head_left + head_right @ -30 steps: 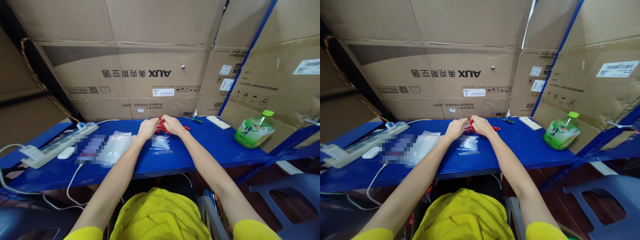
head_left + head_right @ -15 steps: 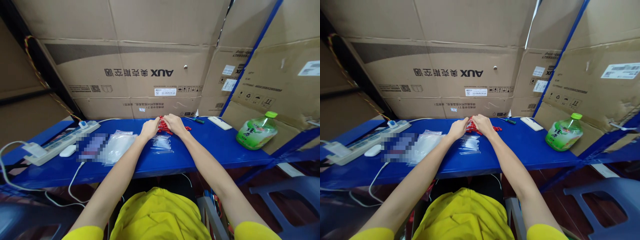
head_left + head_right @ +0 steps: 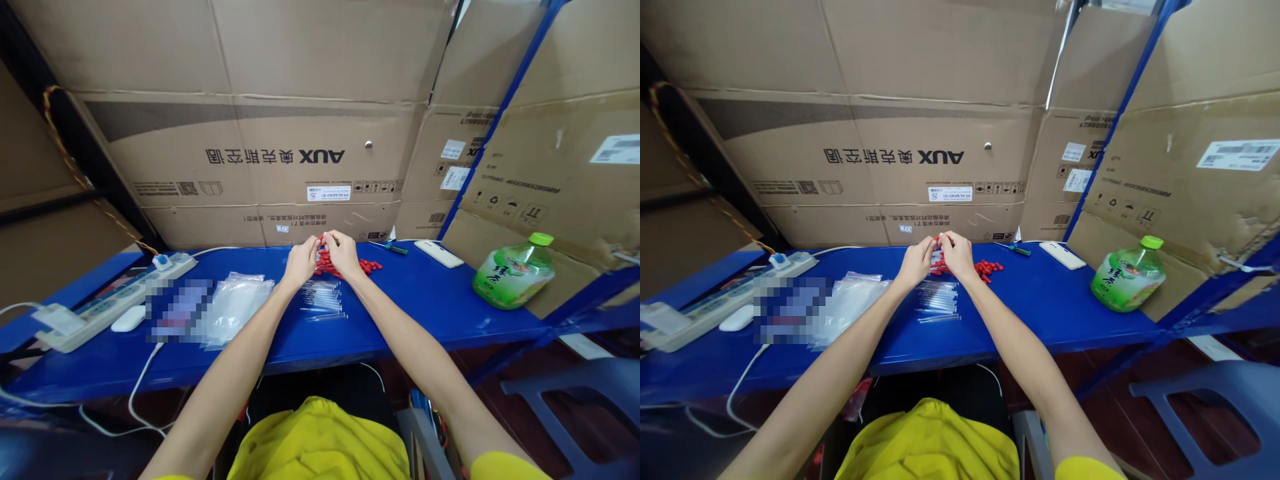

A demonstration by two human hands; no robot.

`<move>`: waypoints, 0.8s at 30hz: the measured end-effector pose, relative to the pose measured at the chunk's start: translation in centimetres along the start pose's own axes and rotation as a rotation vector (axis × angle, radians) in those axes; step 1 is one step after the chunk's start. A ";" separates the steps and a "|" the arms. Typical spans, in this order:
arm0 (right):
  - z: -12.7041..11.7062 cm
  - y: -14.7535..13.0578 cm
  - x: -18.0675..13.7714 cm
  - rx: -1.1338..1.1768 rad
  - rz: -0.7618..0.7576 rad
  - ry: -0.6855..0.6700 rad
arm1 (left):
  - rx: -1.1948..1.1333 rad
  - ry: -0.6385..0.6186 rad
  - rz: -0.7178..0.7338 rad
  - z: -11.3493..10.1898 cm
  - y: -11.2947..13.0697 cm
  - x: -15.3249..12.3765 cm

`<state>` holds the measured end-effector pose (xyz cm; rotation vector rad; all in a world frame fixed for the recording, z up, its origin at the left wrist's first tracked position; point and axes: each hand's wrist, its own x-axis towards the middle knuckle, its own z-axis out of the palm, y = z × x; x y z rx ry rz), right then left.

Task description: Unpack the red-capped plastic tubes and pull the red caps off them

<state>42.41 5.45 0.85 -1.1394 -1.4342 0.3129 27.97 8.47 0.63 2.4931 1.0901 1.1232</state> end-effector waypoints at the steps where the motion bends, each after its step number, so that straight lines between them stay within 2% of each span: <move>1: -0.1 0.0 0.2 0.103 0.030 -0.027 | -0.031 0.004 0.013 -0.2 0.1 0.0; 6: -0.3 -0.3 0.1 0.615 0.175 -0.198 | -0.381 -0.015 0.051 -0.2 0.3 -0.5; 9: -0.2 -0.4 -0.1 0.722 0.241 -0.280 | -0.536 -0.046 -0.015 -0.1 0.2 -0.8; 12: 0.0 0.0 -0.3 0.598 0.255 -0.281 | -0.476 -0.033 -0.065 -0.3 0.0 -1.0; 16: 0.1 0.3 -0.7 0.203 0.086 -0.134 | -0.298 -0.041 -0.058 -0.8 0.1 -1.0; 18: 0.1 0.2 -0.9 0.095 0.052 -0.065 | -0.294 -0.078 -0.049 -0.9 0.4 -1.0; 21: 0.3 0.2 -1.4 0.140 0.086 -0.004 | -0.393 -0.056 -0.106 -0.6 0.9 -1.1; 24: 0.6 0.2 -1.9 0.088 0.107 0.029 | -0.641 0.083 -0.224 -0.2 1.3 -0.8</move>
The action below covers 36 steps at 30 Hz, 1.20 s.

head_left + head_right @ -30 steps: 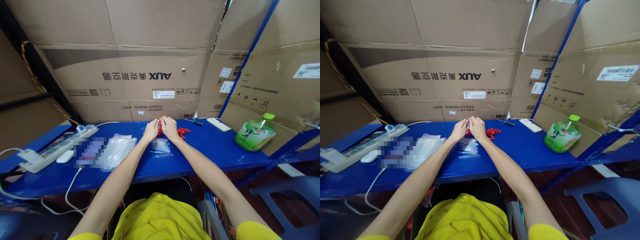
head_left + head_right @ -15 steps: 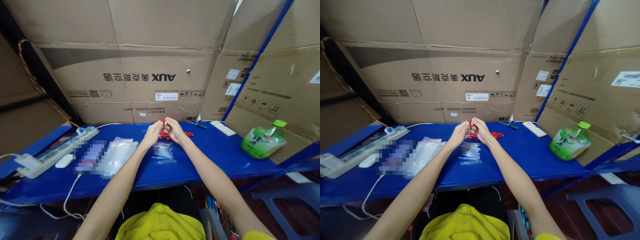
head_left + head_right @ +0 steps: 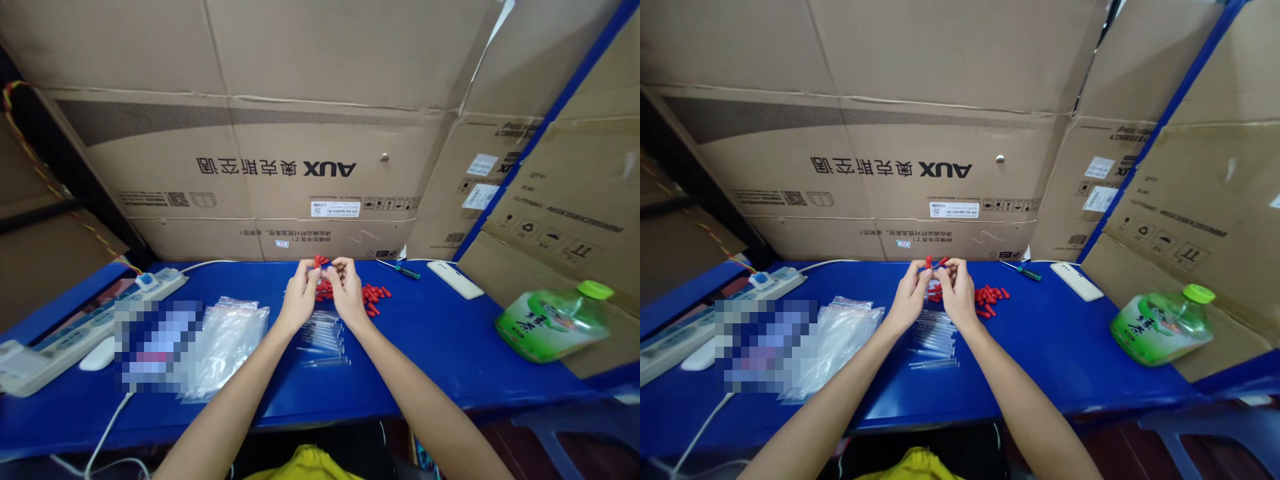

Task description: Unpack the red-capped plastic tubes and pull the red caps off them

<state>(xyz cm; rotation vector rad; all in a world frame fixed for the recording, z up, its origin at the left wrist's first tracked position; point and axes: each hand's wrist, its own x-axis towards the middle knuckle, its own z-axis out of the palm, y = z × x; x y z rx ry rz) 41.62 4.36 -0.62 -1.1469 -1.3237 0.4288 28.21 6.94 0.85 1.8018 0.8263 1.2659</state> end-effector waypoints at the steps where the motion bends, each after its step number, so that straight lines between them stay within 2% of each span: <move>1: 0.0 0.1 -0.2 -0.035 -0.001 -0.018 | -0.106 0.038 -0.029 0.2 0.0 0.1; 5: -0.1 0.2 -0.5 -0.108 0.030 -0.146 | -0.383 0.074 -0.131 1.0 -0.3 0.4; 8: -0.3 0.1 -0.4 -0.192 0.022 -0.235 | -0.443 0.051 -0.178 1.3 -0.7 0.5; 12: -0.6 0.1 0.0 -0.262 -0.078 -0.315 | -0.437 0.035 -0.202 0.9 -1.1 0.5; 18: -0.9 0.4 0.4 -0.459 -0.230 -0.345 | -0.197 0.143 -0.110 -0.3 -0.8 0.6; 22: -1.5 0.5 1.0 -0.568 -0.248 -0.344 | -0.184 0.173 -0.062 0.1 -1.0 0.8; 29: -2.1 0.8 1.1 -0.715 -0.311 -0.376 | 0.015 0.129 -0.038 0.7 -1.8 0.8; 36: -0.6 0.9 0.7 -0.887 -0.385 -0.401 | 0.481 0.025 0.048 -1.3 -1.8 0.6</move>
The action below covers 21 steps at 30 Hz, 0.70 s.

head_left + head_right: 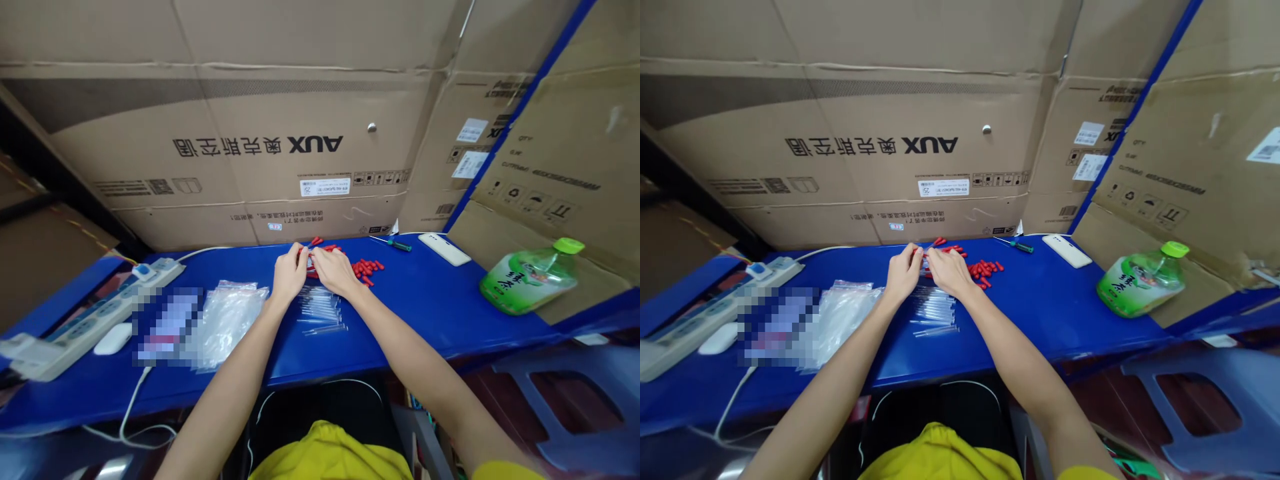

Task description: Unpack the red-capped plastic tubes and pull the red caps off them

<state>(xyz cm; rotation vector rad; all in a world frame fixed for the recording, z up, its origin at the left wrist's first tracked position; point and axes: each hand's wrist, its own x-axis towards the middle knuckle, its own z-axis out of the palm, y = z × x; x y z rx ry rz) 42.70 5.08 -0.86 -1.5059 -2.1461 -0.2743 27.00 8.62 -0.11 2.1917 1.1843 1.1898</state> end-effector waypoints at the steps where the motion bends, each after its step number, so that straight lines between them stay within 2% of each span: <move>1: 0.1 -0.1 0.1 -0.017 -0.008 -0.007 | 0.048 -0.004 0.000 -0.3 -0.2 0.0; 4: 0.3 -0.1 0.2 -0.045 -0.017 -0.020 | 0.103 -0.018 -0.016 -0.7 -0.5 0.0; 10: -0.3 -0.5 0.2 -0.105 -0.006 -0.030 | -0.321 0.022 -0.025 0.1 -0.7 0.1; 13: -0.6 -0.9 0.1 -0.151 0.035 -0.034 | -0.424 0.061 -0.035 0.7 -0.6 0.3; 21: -0.2 -2.1 0.0 -0.230 0.176 -0.074 | -0.378 0.123 -0.026 0.4 -0.3 0.4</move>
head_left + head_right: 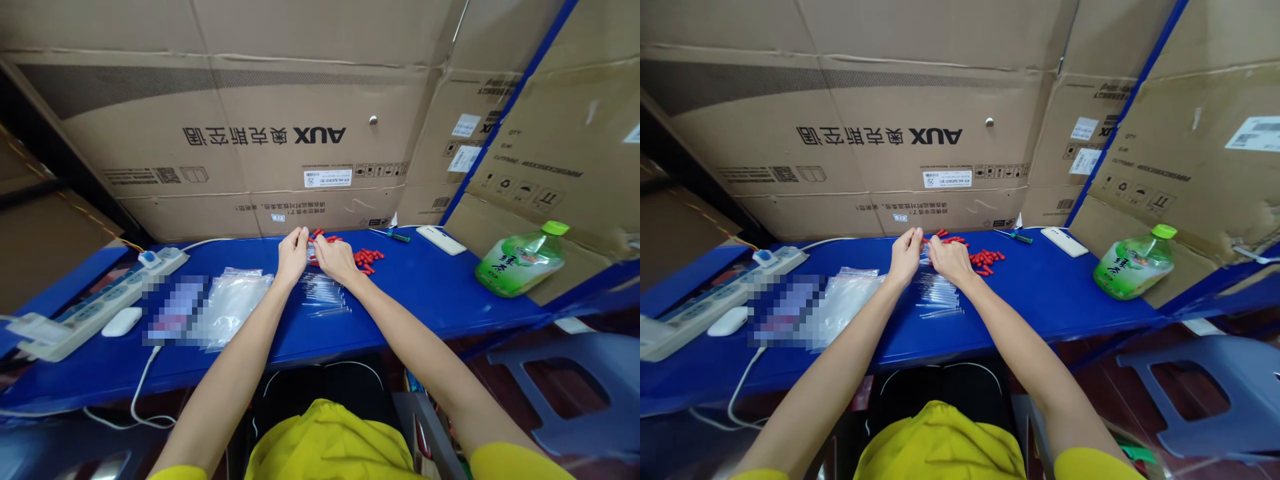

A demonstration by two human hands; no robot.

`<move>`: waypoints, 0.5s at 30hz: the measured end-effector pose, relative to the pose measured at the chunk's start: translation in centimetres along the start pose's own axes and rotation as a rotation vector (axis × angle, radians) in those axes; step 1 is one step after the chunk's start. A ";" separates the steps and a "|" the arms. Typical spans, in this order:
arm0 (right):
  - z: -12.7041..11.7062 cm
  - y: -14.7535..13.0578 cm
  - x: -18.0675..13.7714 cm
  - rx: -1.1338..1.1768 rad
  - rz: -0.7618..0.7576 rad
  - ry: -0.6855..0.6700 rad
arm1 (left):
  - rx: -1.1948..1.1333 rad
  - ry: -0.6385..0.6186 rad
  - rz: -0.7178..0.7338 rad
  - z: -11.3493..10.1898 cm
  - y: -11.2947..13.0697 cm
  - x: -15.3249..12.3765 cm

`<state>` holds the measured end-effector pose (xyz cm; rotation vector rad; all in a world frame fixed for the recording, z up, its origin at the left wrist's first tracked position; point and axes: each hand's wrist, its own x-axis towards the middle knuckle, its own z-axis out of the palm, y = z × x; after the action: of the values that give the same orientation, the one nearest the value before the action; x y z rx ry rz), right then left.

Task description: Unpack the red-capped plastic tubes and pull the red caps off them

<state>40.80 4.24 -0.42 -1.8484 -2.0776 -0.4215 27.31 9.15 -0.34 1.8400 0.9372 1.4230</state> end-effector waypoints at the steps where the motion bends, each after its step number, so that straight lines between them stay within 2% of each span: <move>1: 0.0 -0.2 0.0 0.002 0.010 -0.002 | 0.014 0.010 0.007 0.0 0.0 0.0; 15: -0.1 -0.6 0.0 -0.005 0.049 -0.001 | -0.058 0.076 0.026 0.1 0.5 0.3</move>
<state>40.16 4.10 -0.35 -1.8981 -2.0292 -0.4137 27.56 9.13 0.16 1.7724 0.9030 1.5298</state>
